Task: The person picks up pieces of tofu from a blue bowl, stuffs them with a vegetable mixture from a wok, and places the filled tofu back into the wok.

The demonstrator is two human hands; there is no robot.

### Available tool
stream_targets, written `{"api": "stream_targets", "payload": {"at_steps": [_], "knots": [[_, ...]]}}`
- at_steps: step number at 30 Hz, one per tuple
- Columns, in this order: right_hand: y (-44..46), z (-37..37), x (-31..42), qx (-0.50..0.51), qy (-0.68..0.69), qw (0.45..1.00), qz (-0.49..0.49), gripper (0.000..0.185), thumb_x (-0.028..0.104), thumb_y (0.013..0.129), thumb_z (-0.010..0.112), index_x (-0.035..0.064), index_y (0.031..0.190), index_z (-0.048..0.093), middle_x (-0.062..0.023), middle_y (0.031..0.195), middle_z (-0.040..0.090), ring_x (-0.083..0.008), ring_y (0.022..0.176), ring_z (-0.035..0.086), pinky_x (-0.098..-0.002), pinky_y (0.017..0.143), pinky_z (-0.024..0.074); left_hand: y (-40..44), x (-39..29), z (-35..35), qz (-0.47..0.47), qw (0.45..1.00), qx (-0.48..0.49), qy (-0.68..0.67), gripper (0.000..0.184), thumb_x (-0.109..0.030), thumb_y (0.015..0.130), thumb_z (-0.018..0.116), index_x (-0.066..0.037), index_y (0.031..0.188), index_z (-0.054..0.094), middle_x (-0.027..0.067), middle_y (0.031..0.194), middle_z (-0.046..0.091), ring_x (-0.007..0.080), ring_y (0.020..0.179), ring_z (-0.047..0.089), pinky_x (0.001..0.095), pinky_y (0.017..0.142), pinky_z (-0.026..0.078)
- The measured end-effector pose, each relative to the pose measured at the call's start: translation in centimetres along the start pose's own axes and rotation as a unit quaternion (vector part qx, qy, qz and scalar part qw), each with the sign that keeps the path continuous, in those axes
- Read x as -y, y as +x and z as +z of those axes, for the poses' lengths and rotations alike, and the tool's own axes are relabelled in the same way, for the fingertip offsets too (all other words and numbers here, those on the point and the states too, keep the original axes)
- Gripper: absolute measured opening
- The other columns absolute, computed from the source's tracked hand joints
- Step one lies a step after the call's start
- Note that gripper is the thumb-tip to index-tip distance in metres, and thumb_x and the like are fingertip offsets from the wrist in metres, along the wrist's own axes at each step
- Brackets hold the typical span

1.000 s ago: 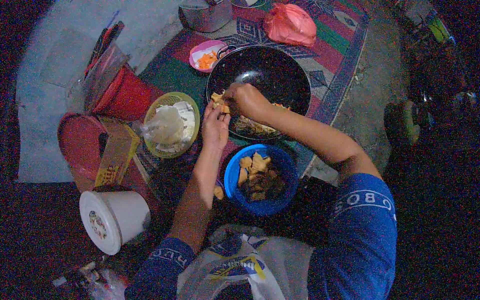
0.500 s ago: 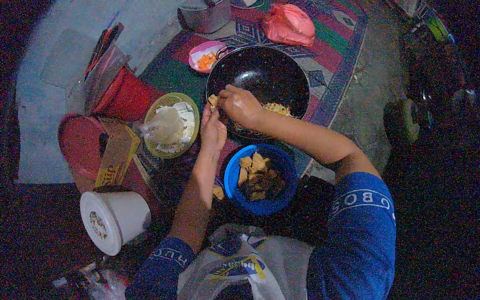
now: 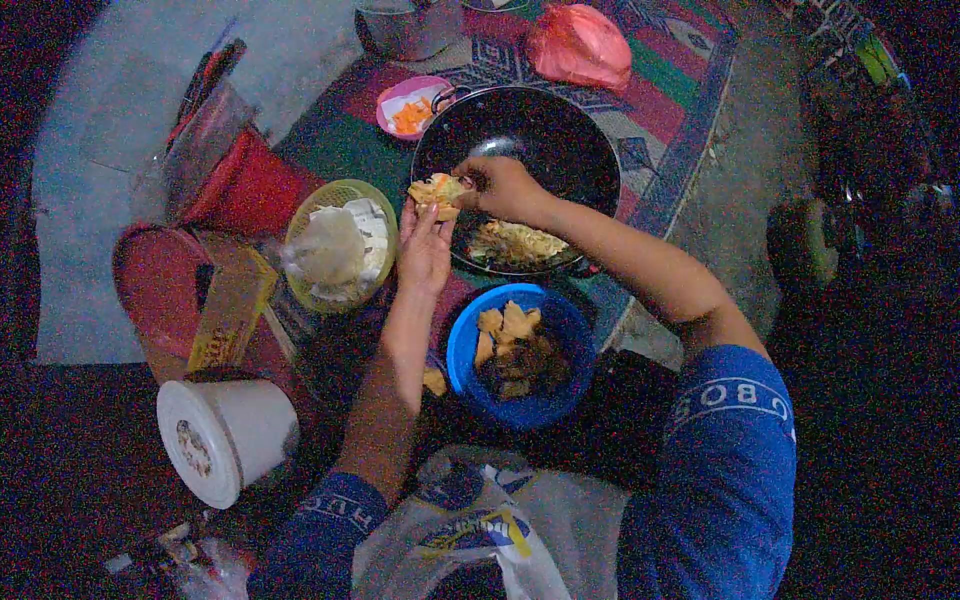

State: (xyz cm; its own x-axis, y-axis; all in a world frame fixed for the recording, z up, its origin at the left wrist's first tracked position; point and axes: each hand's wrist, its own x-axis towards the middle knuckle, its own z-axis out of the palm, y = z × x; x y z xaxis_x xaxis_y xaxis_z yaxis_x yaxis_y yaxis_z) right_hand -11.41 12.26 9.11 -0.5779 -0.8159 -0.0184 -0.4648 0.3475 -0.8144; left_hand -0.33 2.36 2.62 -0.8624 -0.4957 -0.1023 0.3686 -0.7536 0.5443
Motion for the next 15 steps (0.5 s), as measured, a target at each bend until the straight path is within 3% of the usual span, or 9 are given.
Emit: {"api": "stream_targets", "payload": {"at_steps": [4, 6, 7, 9, 10, 13, 15], "knots": [[-0.1, 0.0, 0.6, -0.034, -0.066, 0.996, -0.041, 0.027, 0.010, 0.065, 0.064, 0.0011, 0.089, 0.057, -0.0102, 0.077, 0.059, -0.0174, 0.070, 0.058, -0.0274, 0.063, 0.0445, -0.1, 0.3, 0.2, 0.005, 1.000, -0.007, 0.015, 0.037, 0.000, 0.077, 0.050, -0.011, 0.111, 0.040, 0.0058, 0.111, 0.045, 0.0176, 0.100, 0.046, 0.0295, 0.083, 0.039], [-0.1, 0.2, 1.2, -0.036, -0.200, 0.977, -0.065, 0.024, 0.012, 0.064, 0.063, 0.0001, 0.084, 0.058, -0.0141, 0.075, 0.057, -0.0260, 0.072, 0.056, -0.0314, 0.064, 0.0446, -0.5, 0.5, 0.6, -0.018, 0.997, -0.054, 0.043, 0.037, 0.000, 0.077, 0.051, -0.010, 0.110, 0.040, 0.0056, 0.110, 0.046, 0.0172, 0.098, 0.046, 0.0294, 0.083, 0.039], [0.0, 0.4, 0.9, -0.037, -0.200, 0.977, -0.064, 0.024, 0.012, 0.064, 0.063, 0.0001, 0.084, 0.058, -0.0141, 0.075, 0.057, -0.0260, 0.072, 0.056, -0.0314, 0.064, 0.0446, -0.6, 0.6, 0.9, -0.019, 0.997, -0.053, 0.043, 0.037, 0.000, 0.077, 0.051, -0.010, 0.110, 0.040, 0.0056, 0.110, 0.046, 0.0172, 0.098, 0.046, 0.0294, 0.083, 0.039], [0.3, 1.0, 0.5, -0.025, -0.239, 0.964, -0.115, 0.022, 0.012, 0.066, 0.060, -0.0002, 0.084, 0.058, -0.0150, 0.076, 0.056, -0.0302, 0.074, 0.054, -0.0347, 0.066, 0.0440, -0.8, 0.7, 1.4, -0.007, 0.997, -0.048, 0.058, 0.033, -0.002, 0.079, 0.049, -0.004, 0.110, 0.039, 0.0067, 0.106, 0.047, 0.0167, 0.096, 0.048, 0.0296, 0.082, 0.041], [-0.2, 1.1, 0.7, -0.031, -0.235, 0.958, -0.164, 0.021, 0.010, 0.067, 0.058, 0.0002, 0.085, 0.058, -0.0155, 0.081, 0.056, -0.0294, 0.077, 0.054, -0.0354, 0.069, 0.0436, -0.7, 0.6, 1.3, -0.007, 0.997, -0.047, 0.058, 0.033, -0.002, 0.079, 0.049, -0.004, 0.110, 0.039, 0.0067, 0.106, 0.047, 0.0167, 0.096, 0.048, 0.0296, 0.082, 0.041], [-0.8, 1.6, 1.4, -0.042, -0.202, 0.965, -0.161, 0.022, 0.009, 0.067, 0.056, 0.0006, 0.087, 0.058, -0.0155, 0.083, 0.056, -0.0298, 0.075, 0.055, -0.0356, 0.068, 0.0443, -0.5, 0.1, 1.0, -0.016, 0.999, -0.019, 0.022, 0.030, -0.005, 0.080, 0.049, -0.004, 0.109, 0.040, 0.0070, 0.104, 0.048, 0.0162, 0.094, 0.048, 0.0286, 0.081, 0.041], [-0.8, 1.7, 1.3, -0.032, -0.233, 0.961, -0.147, 0.022, 0.009, 0.067, 0.055, 0.0015, 0.087, 0.058, -0.0145, 0.082, 0.056, -0.0299, 0.073, 0.055, -0.0355, 0.067, 0.0448, -0.3, 0.2, 0.8, -0.023, 0.999, -0.036, 0.009, 0.028, -0.010, 0.082, 0.047, -0.009, 0.110, 0.042, 0.0044, 0.106, 0.049, 0.0154, 0.097, 0.047, 0.0307, 0.087, 0.036]]}}
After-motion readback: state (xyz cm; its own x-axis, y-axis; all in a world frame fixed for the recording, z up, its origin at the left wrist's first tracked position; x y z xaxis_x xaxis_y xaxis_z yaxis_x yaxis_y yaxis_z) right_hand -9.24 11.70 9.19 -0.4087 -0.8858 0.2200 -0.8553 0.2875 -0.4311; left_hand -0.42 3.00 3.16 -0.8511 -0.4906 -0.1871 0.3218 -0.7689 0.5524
